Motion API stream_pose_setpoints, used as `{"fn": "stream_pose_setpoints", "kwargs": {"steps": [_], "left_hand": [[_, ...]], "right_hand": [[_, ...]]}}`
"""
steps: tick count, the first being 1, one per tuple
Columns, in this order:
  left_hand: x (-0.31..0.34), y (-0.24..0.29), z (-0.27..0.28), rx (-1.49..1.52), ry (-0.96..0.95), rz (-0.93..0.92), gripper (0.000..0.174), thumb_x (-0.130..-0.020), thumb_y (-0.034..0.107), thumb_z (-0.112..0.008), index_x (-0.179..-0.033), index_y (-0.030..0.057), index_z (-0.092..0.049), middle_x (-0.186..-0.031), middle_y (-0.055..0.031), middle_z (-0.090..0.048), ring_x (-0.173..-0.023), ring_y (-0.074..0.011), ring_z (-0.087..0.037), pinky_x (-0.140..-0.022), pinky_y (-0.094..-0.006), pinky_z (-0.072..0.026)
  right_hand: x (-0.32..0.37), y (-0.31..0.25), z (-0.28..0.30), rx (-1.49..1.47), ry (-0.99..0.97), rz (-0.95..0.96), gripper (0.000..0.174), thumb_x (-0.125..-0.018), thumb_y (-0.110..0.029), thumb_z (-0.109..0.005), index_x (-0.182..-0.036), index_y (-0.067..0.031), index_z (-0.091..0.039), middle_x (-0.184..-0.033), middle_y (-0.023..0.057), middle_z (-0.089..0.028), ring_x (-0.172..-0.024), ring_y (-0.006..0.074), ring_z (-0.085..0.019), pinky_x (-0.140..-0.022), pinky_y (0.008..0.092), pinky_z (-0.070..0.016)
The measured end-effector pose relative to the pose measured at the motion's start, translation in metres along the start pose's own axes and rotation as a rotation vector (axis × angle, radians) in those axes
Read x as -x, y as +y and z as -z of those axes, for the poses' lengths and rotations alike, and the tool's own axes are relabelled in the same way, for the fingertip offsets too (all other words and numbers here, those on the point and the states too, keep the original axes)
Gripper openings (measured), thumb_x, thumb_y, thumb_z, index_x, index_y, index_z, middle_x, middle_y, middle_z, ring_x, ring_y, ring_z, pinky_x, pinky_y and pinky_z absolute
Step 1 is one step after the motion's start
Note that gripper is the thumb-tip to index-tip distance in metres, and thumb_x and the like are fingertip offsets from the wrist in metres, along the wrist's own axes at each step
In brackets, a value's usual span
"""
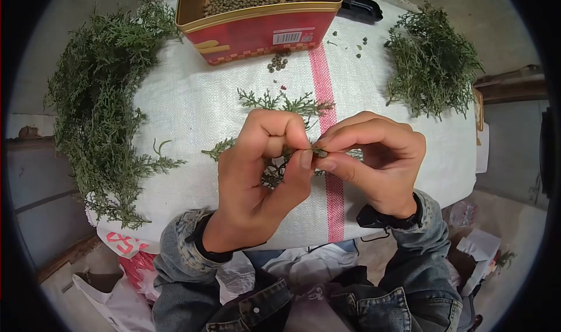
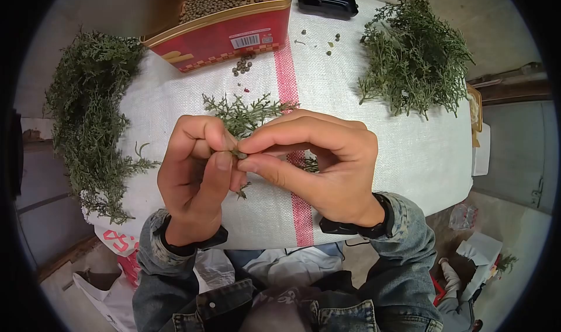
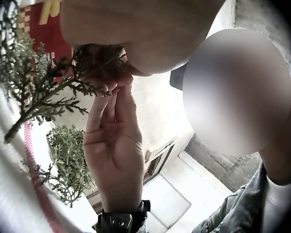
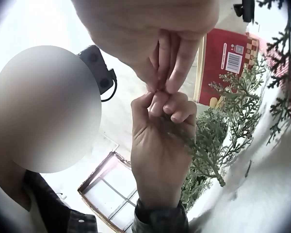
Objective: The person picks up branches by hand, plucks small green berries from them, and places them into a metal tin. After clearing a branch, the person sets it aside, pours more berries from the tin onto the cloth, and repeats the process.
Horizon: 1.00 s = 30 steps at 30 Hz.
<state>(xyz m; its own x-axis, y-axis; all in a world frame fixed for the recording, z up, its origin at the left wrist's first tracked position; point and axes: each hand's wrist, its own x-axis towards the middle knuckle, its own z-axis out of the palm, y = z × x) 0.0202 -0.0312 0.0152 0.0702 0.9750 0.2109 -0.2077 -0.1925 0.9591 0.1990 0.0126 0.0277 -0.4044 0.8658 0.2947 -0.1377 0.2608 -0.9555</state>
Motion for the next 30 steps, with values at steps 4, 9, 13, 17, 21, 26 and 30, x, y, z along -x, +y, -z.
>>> {"fn": "stream_pose_setpoints", "kwargs": {"steps": [4,9,13,17,21,26,30], "left_hand": [[-0.0016,-0.0007,0.0014,0.017,-0.019,0.014,0.015,-0.095,-0.002,-0.052,-0.109,-0.0019,-0.047,-0.084,-0.0053,-0.057,-0.070,-0.0056,-0.050,-0.067,-0.0213,-0.0426],[0.0001,-0.0014,-0.0026,-0.018,0.003,0.023,0.015,-0.096,-0.002,-0.052,-0.110,-0.0017,-0.047,-0.081,-0.0029,-0.056,-0.069,-0.0046,-0.047,-0.065,-0.0198,-0.0410],[0.0010,-0.0049,-0.0060,0.062,0.043,0.037,0.017,-0.094,-0.005,-0.054,-0.110,-0.0020,-0.049,-0.078,0.0004,-0.054,-0.069,-0.0036,-0.046,-0.066,-0.0188,-0.0397],[-0.0006,-0.0040,-0.0033,0.111,-0.014,0.055,0.012,-0.098,0.000,-0.049,-0.109,-0.0011,-0.046,-0.082,-0.0040,-0.056,-0.065,-0.0047,-0.047,-0.060,-0.0209,-0.0426],[-0.0011,-0.0035,-0.0029,0.117,-0.044,0.050,0.010,-0.099,0.002,-0.046,-0.109,-0.0010,-0.044,-0.086,-0.0072,-0.057,-0.063,-0.0056,-0.048,-0.058,-0.0228,-0.0451],[0.0004,-0.0075,-0.0055,0.226,-0.022,0.027,0.015,-0.096,-0.006,-0.052,-0.110,-0.0020,-0.047,-0.088,-0.0021,-0.051,-0.068,-0.0041,-0.049,-0.057,-0.0186,-0.0403],[-0.0027,-0.0038,-0.0061,0.225,-0.036,0.059,0.013,-0.097,-0.004,-0.050,-0.109,-0.0018,-0.046,-0.081,-0.0015,-0.050,-0.067,-0.0046,-0.050,-0.057,-0.0186,-0.0407]], "right_hand": [[0.0003,0.0001,-0.0027,-0.041,0.037,-0.057,0.026,-0.070,0.012,-0.078,-0.094,0.0067,-0.069,-0.092,0.0178,-0.069,-0.084,0.0216,-0.068,-0.076,0.0305,-0.0564],[-0.0006,0.0022,-0.0015,0.011,0.037,-0.008,0.024,-0.072,0.012,-0.077,-0.094,0.0064,-0.070,-0.091,0.0182,-0.070,-0.083,0.0212,-0.069,-0.073,0.0293,-0.0568],[0.0003,0.0038,0.0022,0.083,0.008,0.060,0.020,-0.074,0.011,-0.075,-0.093,0.0057,-0.072,-0.091,0.0188,-0.071,-0.081,0.0211,-0.071,-0.070,0.0278,-0.0580],[0.0034,0.0035,0.0015,0.092,0.014,0.072,0.018,-0.074,0.011,-0.075,-0.091,0.0051,-0.072,-0.091,0.0189,-0.071,-0.081,0.0213,-0.071,-0.070,0.0282,-0.0579],[0.0048,0.0030,0.0003,0.066,0.027,0.050,0.018,-0.074,0.011,-0.074,-0.091,0.0053,-0.072,-0.092,0.0193,-0.071,-0.081,0.0218,-0.071,-0.071,0.0285,-0.0580],[0.0050,0.0049,-0.0001,0.015,0.035,0.039,0.018,-0.075,0.012,-0.074,-0.092,0.0054,-0.072,-0.094,0.0194,-0.071,-0.081,0.0220,-0.071,-0.071,0.0292,-0.0585],[0.0029,0.0055,0.0001,-0.043,0.023,0.021,0.018,-0.076,0.013,-0.073,-0.093,0.0056,-0.072,-0.094,0.0191,-0.070,-0.082,0.0220,-0.071,-0.072,0.0291,-0.0586]]}}
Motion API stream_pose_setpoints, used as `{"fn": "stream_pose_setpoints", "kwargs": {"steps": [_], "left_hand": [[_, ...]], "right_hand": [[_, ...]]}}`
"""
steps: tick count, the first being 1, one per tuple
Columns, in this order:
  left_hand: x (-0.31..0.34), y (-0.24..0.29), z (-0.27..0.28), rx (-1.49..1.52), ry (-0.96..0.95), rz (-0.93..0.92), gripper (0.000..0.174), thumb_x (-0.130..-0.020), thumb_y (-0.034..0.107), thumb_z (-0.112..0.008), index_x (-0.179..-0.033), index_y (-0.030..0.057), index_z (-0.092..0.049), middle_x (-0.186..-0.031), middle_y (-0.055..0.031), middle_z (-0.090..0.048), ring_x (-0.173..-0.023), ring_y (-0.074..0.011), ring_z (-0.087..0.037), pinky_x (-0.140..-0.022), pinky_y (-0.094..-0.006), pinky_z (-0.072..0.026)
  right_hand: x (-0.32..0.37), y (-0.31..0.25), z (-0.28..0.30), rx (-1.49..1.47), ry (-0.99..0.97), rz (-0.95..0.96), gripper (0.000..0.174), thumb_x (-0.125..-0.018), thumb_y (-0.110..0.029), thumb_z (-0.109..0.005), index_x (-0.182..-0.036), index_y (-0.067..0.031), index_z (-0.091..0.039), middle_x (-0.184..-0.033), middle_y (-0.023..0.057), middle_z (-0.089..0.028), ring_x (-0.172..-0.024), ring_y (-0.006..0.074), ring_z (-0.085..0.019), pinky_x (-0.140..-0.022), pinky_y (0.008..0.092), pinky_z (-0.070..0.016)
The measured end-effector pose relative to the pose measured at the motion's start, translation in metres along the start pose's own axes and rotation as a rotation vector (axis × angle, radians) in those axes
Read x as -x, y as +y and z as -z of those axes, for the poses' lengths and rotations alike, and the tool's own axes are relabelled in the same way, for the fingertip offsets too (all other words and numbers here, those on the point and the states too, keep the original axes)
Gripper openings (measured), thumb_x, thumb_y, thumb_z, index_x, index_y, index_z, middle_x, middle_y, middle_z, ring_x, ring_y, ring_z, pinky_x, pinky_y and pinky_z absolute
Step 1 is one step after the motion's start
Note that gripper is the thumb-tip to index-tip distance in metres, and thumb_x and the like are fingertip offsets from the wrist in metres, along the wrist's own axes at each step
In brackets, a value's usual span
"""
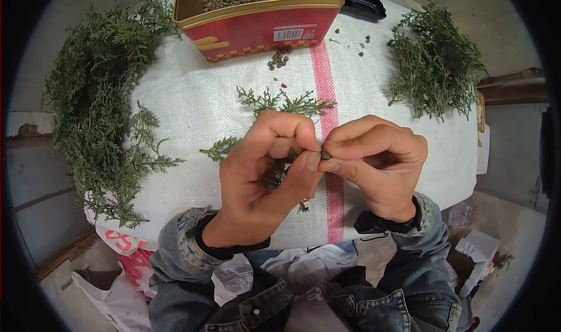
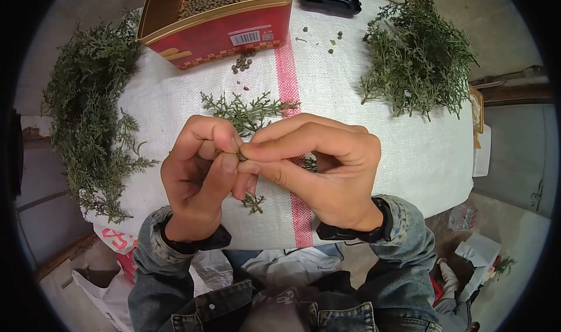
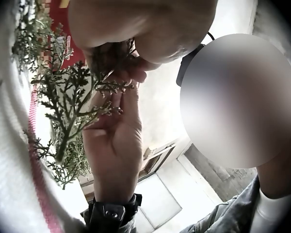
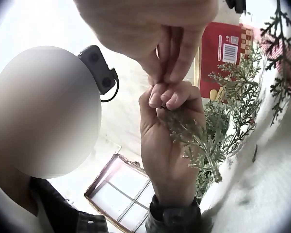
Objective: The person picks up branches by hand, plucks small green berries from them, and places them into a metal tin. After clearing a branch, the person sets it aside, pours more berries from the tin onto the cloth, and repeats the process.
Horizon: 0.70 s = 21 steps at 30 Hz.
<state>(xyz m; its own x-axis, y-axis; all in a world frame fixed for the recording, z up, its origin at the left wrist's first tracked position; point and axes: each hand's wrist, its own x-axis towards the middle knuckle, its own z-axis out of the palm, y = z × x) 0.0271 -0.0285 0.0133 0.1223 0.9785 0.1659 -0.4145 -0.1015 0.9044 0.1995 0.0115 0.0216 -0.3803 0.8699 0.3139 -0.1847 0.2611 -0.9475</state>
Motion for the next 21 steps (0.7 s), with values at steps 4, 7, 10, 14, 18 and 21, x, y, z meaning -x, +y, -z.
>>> {"fn": "stream_pose_setpoints", "kwargs": {"steps": [4,7,10,14,18,21], "left_hand": [[-0.006,-0.002,0.005,0.053,-0.028,0.097,0.010,-0.099,0.002,-0.049,-0.107,-0.0013,-0.044,-0.074,-0.0005,-0.047,-0.063,-0.0056,-0.049,-0.054,-0.0197,-0.0407],[-0.008,0.008,0.003,0.223,-0.025,0.281,0.012,-0.099,0.007,-0.049,-0.105,-0.0002,-0.043,-0.068,0.0007,-0.045,-0.058,-0.0060,-0.046,-0.049,-0.0210,-0.0378],[-0.012,0.011,0.008,0.323,-0.006,0.417,0.016,-0.097,0.014,-0.051,-0.102,0.0022,-0.042,-0.063,0.0018,-0.039,-0.051,-0.0066,-0.040,-0.042,-0.0223,-0.0333],[-0.014,0.018,0.015,0.363,0.003,0.533,0.021,-0.093,0.022,-0.054,-0.097,0.0059,-0.041,-0.057,0.0034,-0.032,-0.043,-0.0066,-0.032,-0.036,-0.0225,-0.0257],[-0.010,0.017,0.012,0.279,-0.053,0.590,0.019,-0.090,0.013,-0.058,-0.097,0.0056,-0.043,-0.059,0.0041,-0.036,-0.043,-0.0040,-0.032,-0.037,-0.0201,-0.0231],[-0.008,0.018,0.008,0.072,-0.090,0.576,0.020,-0.088,0.006,-0.060,-0.099,0.0041,-0.044,-0.063,0.0025,-0.044,-0.043,-0.0019,-0.031,-0.037,-0.0190,-0.0234]], "right_hand": [[-0.007,-0.008,0.004,-0.043,-0.007,-0.185,0.021,-0.074,0.010,-0.076,-0.094,0.0046,-0.071,-0.093,0.0183,-0.069,-0.082,0.0198,-0.069,-0.074,0.0284,-0.0563],[-0.013,-0.037,0.025,0.054,-0.010,-0.287,0.026,-0.073,0.004,-0.079,-0.097,0.0028,-0.070,-0.092,0.0170,-0.069,-0.083,0.0194,-0.068,-0.076,0.0294,-0.0548],[-0.018,-0.057,0.051,0.214,-0.083,-0.305,0.031,-0.074,-0.003,-0.080,-0.103,0.0003,-0.070,-0.093,0.0149,-0.070,-0.083,0.0209,-0.068,-0.078,0.0321,-0.0543],[-0.007,-0.036,0.067,0.804,-0.448,0.117,0.031,-0.075,-0.011,-0.079,-0.104,-0.0034,-0.070,-0.094,0.0102,-0.071,-0.084,0.0242,-0.069,-0.077,0.0364,-0.0532],[0.015,-0.027,0.064,1.088,-0.435,0.073,0.027,-0.074,-0.011,-0.078,-0.098,-0.0048,-0.069,-0.091,0.0051,-0.071,-0.084,0.0263,-0.068,-0.075,0.0369,-0.0514],[0.013,-0.040,0.070,1.002,-0.424,-0.176,0.022,-0.074,-0.009,-0.078,-0.091,-0.0026,-0.067,-0.083,0.0051,-0.070,-0.075,0.0200,-0.066,-0.068,0.0309,-0.0504]]}}
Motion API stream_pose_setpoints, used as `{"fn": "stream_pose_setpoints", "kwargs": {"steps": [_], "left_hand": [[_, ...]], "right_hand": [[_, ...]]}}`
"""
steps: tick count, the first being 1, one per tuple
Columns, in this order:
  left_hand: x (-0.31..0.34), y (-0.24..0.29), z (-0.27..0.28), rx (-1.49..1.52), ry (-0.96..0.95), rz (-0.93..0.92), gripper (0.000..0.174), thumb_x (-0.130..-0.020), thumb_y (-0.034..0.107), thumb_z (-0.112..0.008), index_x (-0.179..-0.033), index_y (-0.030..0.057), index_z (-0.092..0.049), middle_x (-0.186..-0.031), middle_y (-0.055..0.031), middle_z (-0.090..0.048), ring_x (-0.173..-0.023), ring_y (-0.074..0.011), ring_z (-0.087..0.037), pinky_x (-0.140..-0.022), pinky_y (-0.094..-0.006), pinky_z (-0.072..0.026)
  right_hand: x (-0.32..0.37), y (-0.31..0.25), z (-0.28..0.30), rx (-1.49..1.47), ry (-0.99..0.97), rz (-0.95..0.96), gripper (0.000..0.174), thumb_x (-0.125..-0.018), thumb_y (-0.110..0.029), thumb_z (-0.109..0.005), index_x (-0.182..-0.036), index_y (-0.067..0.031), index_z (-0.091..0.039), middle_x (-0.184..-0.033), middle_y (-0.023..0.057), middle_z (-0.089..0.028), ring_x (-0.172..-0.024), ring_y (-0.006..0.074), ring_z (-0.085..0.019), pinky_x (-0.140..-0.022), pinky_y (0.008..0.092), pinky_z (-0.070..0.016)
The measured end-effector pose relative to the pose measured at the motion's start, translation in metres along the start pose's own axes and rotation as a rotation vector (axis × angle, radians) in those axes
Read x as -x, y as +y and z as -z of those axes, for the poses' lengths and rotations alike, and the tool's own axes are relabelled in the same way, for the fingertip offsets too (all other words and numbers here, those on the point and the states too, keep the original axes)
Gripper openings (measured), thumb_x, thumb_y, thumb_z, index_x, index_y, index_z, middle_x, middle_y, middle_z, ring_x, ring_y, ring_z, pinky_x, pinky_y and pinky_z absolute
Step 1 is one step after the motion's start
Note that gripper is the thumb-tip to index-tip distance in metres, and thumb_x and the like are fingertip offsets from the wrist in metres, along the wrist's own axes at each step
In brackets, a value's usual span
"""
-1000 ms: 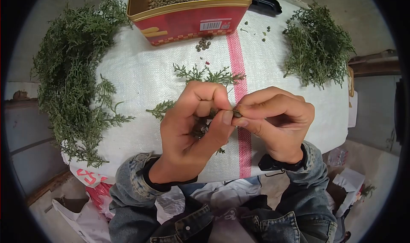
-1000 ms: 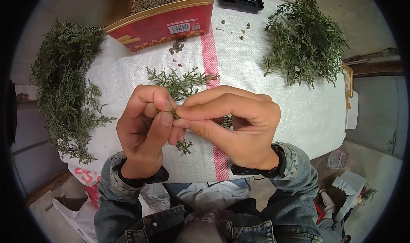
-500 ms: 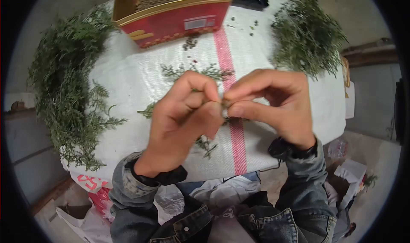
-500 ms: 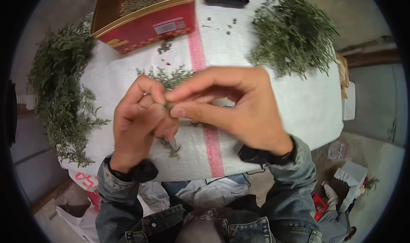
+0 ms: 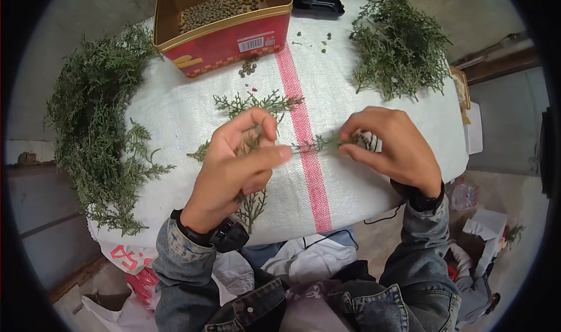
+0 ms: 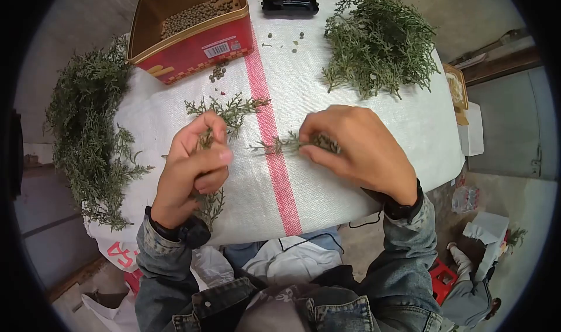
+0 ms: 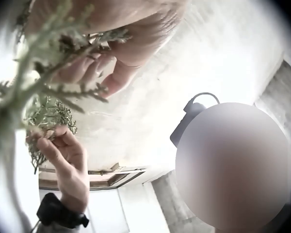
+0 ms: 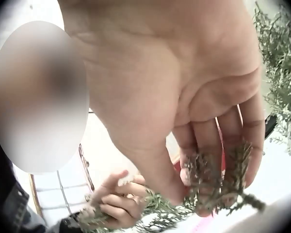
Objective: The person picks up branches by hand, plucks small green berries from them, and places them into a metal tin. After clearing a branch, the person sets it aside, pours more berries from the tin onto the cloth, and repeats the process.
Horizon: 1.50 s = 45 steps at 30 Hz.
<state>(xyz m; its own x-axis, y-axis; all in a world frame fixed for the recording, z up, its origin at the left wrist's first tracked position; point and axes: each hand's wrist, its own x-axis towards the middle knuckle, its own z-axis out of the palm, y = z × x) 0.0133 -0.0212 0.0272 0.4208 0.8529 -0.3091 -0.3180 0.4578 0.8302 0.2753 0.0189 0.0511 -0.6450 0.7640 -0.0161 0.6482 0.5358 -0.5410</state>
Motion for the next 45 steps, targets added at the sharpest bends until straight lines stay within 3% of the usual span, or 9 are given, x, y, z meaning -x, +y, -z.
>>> {"fn": "stream_pose_setpoints", "kwargs": {"steps": [4,7,17,26,28,32,35,43,45], "left_hand": [[0.000,0.004,-0.010,0.167,0.071,-0.016,0.027,-0.086,0.007,-0.070,-0.107,0.0013,-0.054,-0.082,0.0002,-0.059,-0.043,0.0017,-0.032,-0.038,-0.0176,-0.0227],[0.002,0.005,-0.016,0.156,0.056,-0.108,0.033,-0.090,0.008,-0.068,-0.118,-0.0027,-0.056,-0.102,-0.0037,-0.064,-0.042,0.0019,-0.033,-0.038,-0.0175,-0.0252],[-0.001,-0.012,0.000,0.176,0.176,-0.234,0.021,-0.094,0.010,-0.064,-0.110,-0.0041,-0.061,-0.092,-0.0057,-0.068,-0.041,0.0007,-0.037,-0.036,-0.0175,-0.0271],[0.006,0.016,0.012,0.230,0.411,-0.416,0.020,-0.094,0.023,-0.056,-0.096,0.0032,-0.058,-0.074,0.0009,-0.057,-0.049,-0.0018,-0.039,-0.039,-0.0173,-0.0300],[0.005,0.018,0.014,0.293,0.479,-0.461,0.021,-0.093,0.026,-0.055,-0.094,0.0049,-0.056,-0.072,0.0017,-0.054,-0.050,-0.0023,-0.039,-0.040,-0.0172,-0.0304],[0.003,0.015,0.023,0.327,0.459,-0.372,0.020,-0.093,0.028,-0.052,-0.090,0.0085,-0.052,-0.072,0.0021,-0.052,-0.055,-0.0033,-0.041,-0.040,-0.0179,-0.0301],[0.004,0.015,0.029,0.374,0.316,-0.375,0.016,-0.093,0.025,-0.051,-0.088,0.0094,-0.052,-0.069,0.0019,-0.051,-0.056,-0.0050,-0.040,-0.039,-0.0194,-0.0291],[0.012,0.019,0.037,0.619,-0.138,-0.565,0.012,-0.092,0.020,-0.048,-0.088,0.0087,-0.052,-0.054,0.0004,-0.046,-0.060,-0.0083,-0.038,-0.037,-0.0213,-0.0257],[0.010,0.016,0.032,0.593,-0.096,-0.568,0.012,-0.092,0.020,-0.048,-0.088,0.0081,-0.051,-0.053,-0.0004,-0.047,-0.060,-0.0083,-0.041,-0.037,-0.0212,-0.0260]], "right_hand": [[0.005,-0.031,0.008,-0.565,0.116,-0.274,0.016,-0.075,-0.006,-0.077,-0.085,-0.0012,-0.066,-0.075,0.0053,-0.068,-0.066,0.0135,-0.063,-0.062,0.0267,-0.0490],[0.004,-0.040,-0.010,-0.380,0.283,-0.174,0.014,-0.075,-0.004,-0.077,-0.082,-0.0010,-0.065,-0.072,0.0054,-0.067,-0.060,0.0105,-0.062,-0.057,0.0245,-0.0476],[0.001,-0.073,-0.035,-0.118,0.422,-0.113,0.017,-0.072,-0.005,-0.081,-0.075,-0.0020,-0.064,-0.069,0.0044,-0.068,-0.052,0.0080,-0.060,-0.047,0.0211,-0.0447],[-0.053,-0.044,0.011,-0.363,0.122,-0.084,0.014,-0.084,-0.015,-0.075,-0.090,-0.0018,-0.074,-0.071,0.0052,-0.069,-0.059,0.0104,-0.065,-0.050,0.0240,-0.0477],[-0.091,-0.020,0.008,-0.104,0.196,0.132,0.012,-0.083,-0.013,-0.074,-0.091,-0.0041,-0.074,-0.077,0.0065,-0.071,-0.063,0.0161,-0.067,-0.054,0.0278,-0.0502],[-0.135,0.011,-0.018,0.187,0.188,0.345,0.012,-0.081,-0.011,-0.072,-0.092,-0.0068,-0.074,-0.084,0.0076,-0.072,-0.069,0.0234,-0.068,-0.062,0.0331,-0.0530],[-0.149,0.018,-0.037,0.316,0.340,0.350,0.014,-0.079,-0.010,-0.070,-0.092,-0.0073,-0.074,-0.085,0.0093,-0.071,-0.074,0.0286,-0.067,-0.068,0.0374,-0.0535],[-0.153,0.010,-0.045,0.372,0.237,0.220,0.015,-0.077,-0.016,-0.072,-0.091,-0.0090,-0.074,-0.081,0.0077,-0.070,-0.074,0.0289,-0.067,-0.068,0.0386,-0.0530],[-0.153,0.007,-0.046,0.364,0.225,0.213,0.015,-0.077,-0.016,-0.072,-0.091,-0.0091,-0.074,-0.081,0.0081,-0.070,-0.074,0.0292,-0.067,-0.068,0.0387,-0.0529]]}}
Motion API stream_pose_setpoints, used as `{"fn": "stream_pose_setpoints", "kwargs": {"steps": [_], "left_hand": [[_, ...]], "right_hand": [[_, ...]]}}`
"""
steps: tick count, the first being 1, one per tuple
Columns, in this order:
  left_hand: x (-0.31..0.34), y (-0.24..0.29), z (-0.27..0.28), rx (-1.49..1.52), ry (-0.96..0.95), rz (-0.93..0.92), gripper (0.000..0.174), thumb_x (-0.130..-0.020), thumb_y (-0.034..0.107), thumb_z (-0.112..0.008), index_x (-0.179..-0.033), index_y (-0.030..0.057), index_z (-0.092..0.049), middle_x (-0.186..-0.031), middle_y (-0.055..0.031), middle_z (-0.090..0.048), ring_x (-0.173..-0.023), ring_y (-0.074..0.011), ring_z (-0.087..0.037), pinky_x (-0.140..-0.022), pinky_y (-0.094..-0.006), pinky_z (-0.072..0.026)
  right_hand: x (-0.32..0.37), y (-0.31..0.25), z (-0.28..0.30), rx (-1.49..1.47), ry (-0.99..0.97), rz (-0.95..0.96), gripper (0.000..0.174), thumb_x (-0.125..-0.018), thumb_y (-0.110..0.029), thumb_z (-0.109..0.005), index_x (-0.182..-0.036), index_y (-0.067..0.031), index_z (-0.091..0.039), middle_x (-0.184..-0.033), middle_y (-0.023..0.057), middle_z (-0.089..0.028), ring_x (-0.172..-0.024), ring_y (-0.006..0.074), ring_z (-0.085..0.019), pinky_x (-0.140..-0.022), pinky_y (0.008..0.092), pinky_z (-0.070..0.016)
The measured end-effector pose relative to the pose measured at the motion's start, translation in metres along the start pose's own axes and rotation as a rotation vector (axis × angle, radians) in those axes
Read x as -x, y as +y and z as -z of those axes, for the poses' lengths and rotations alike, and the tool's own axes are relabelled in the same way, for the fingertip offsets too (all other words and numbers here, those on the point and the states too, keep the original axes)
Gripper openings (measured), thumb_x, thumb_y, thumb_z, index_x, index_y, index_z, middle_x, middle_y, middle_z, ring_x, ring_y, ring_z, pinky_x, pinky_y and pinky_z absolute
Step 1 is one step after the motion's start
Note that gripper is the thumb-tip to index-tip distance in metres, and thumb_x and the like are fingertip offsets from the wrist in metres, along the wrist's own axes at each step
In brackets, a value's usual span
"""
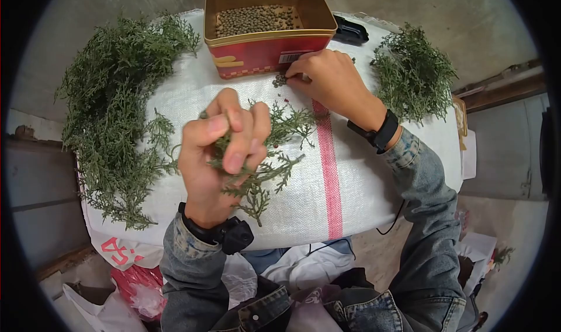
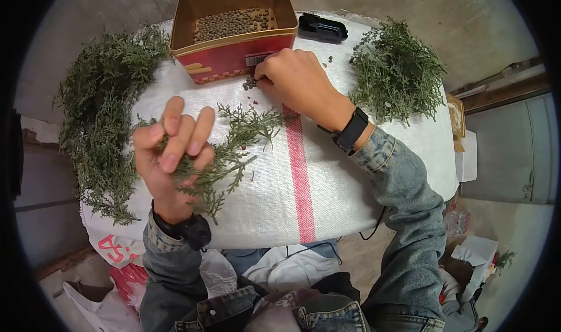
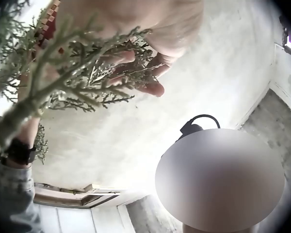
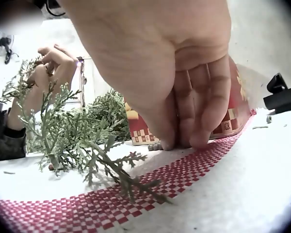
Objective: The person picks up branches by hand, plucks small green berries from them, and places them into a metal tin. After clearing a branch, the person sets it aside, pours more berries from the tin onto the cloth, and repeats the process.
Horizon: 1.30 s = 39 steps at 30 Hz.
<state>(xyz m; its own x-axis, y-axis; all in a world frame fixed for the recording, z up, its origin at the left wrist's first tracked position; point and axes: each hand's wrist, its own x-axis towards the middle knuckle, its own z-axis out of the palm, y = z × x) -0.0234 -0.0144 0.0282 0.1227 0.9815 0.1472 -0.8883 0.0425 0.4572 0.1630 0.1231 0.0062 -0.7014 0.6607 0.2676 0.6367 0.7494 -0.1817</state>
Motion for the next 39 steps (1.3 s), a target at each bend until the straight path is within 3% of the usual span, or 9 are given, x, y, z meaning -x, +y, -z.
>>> {"fn": "stream_pose_setpoints", "kwargs": {"steps": [7,11,13,14,17,21,30,34,39], "left_hand": [[0.001,-0.008,-0.009,-0.432,0.035,-0.009,0.015,-0.093,0.020,-0.048,-0.089,0.0058,-0.052,-0.059,-0.0063,-0.056,-0.060,-0.0111,-0.057,-0.035,-0.0193,-0.0293],[0.006,-0.009,-0.017,-0.382,0.143,0.256,0.014,-0.096,0.016,-0.050,-0.092,0.0037,-0.053,-0.069,-0.0106,-0.062,-0.061,-0.0146,-0.064,-0.036,-0.0185,-0.0337],[0.008,-0.017,-0.020,-0.391,0.084,0.362,0.012,-0.097,0.014,-0.052,-0.094,0.0018,-0.054,-0.075,-0.0119,-0.063,-0.060,-0.0140,-0.063,-0.036,-0.0192,-0.0356],[0.008,-0.021,-0.022,-0.397,0.050,0.417,0.012,-0.097,0.012,-0.052,-0.095,0.0009,-0.055,-0.078,-0.0125,-0.064,-0.059,-0.0137,-0.062,-0.036,-0.0196,-0.0366],[0.009,-0.031,-0.023,-0.391,0.120,0.459,0.010,-0.096,0.009,-0.054,-0.097,-0.0004,-0.056,-0.080,-0.0128,-0.065,-0.058,-0.0129,-0.062,-0.037,-0.0205,-0.0384],[0.010,-0.041,-0.024,-0.490,0.200,0.378,0.009,-0.095,0.006,-0.056,-0.099,-0.0019,-0.057,-0.081,-0.0134,-0.066,-0.058,-0.0115,-0.060,-0.040,-0.0216,-0.0413],[0.012,-0.043,-0.019,-0.673,0.213,0.336,0.007,-0.093,0.000,-0.054,-0.099,-0.0028,-0.057,-0.078,-0.0124,-0.068,-0.058,-0.0069,-0.055,-0.053,-0.0199,-0.0427],[0.012,-0.045,-0.015,-0.589,0.226,0.291,0.007,-0.093,0.001,-0.052,-0.097,-0.0017,-0.057,-0.073,-0.0087,-0.066,-0.058,-0.0059,-0.054,-0.052,-0.0198,-0.0412],[0.012,-0.038,-0.011,-0.617,0.222,0.348,0.007,-0.093,0.002,-0.052,-0.096,-0.0012,-0.056,-0.069,-0.0058,-0.063,-0.059,-0.0056,-0.053,-0.053,-0.0207,-0.0409]], "right_hand": [[0.008,0.001,0.013,0.018,-0.051,0.000,0.016,-0.077,-0.010,-0.071,-0.093,-0.0066,-0.073,-0.081,0.0095,-0.071,-0.070,0.0256,-0.069,-0.067,0.0352,-0.0548],[0.033,-0.003,0.052,-0.429,0.079,-0.057,0.014,-0.080,-0.004,-0.070,-0.094,-0.0017,-0.071,-0.081,0.0099,-0.071,-0.069,0.0184,-0.070,-0.066,0.0303,-0.0566],[0.053,-0.019,0.067,-0.825,0.164,-0.280,0.013,-0.083,-0.002,-0.069,-0.095,0.0023,-0.071,-0.081,0.0095,-0.071,-0.071,0.0137,-0.069,-0.064,0.0262,-0.0569],[0.062,-0.024,0.072,-0.824,0.163,-0.283,0.013,-0.083,-0.002,-0.069,-0.095,0.0023,-0.071,-0.081,0.0095,-0.071,-0.071,0.0137,-0.069,-0.064,0.0262,-0.0569],[0.085,-0.035,0.077,-1.174,-0.010,-0.353,0.017,-0.083,0.004,-0.066,-0.099,0.0058,-0.071,-0.087,0.0119,-0.072,-0.076,0.0121,-0.069,-0.069,0.0222,-0.0566],[0.093,-0.040,0.058,-1.423,0.059,-0.442,0.016,-0.085,0.005,-0.068,-0.100,0.0058,-0.071,-0.089,0.0128,-0.072,-0.076,0.0110,-0.069,-0.070,0.0201,-0.0565],[0.100,-0.037,0.044,-1.482,-0.002,-0.542,0.019,-0.087,0.003,-0.069,-0.105,0.0057,-0.070,-0.092,0.0132,-0.073,-0.077,0.0100,-0.068,-0.067,0.0205,-0.0564],[0.102,-0.034,0.039,-1.517,-0.001,-0.515,0.021,-0.087,0.003,-0.068,-0.108,0.0061,-0.069,-0.094,0.0134,-0.072,-0.082,0.0108,-0.069,-0.070,0.0205,-0.0567],[0.101,-0.043,0.037,-1.557,0.029,-0.579,0.023,-0.084,0.008,-0.064,-0.107,0.0077,-0.066,-0.094,0.0157,-0.070,-0.084,0.0166,-0.068,-0.072,0.0263,-0.0567]]}}
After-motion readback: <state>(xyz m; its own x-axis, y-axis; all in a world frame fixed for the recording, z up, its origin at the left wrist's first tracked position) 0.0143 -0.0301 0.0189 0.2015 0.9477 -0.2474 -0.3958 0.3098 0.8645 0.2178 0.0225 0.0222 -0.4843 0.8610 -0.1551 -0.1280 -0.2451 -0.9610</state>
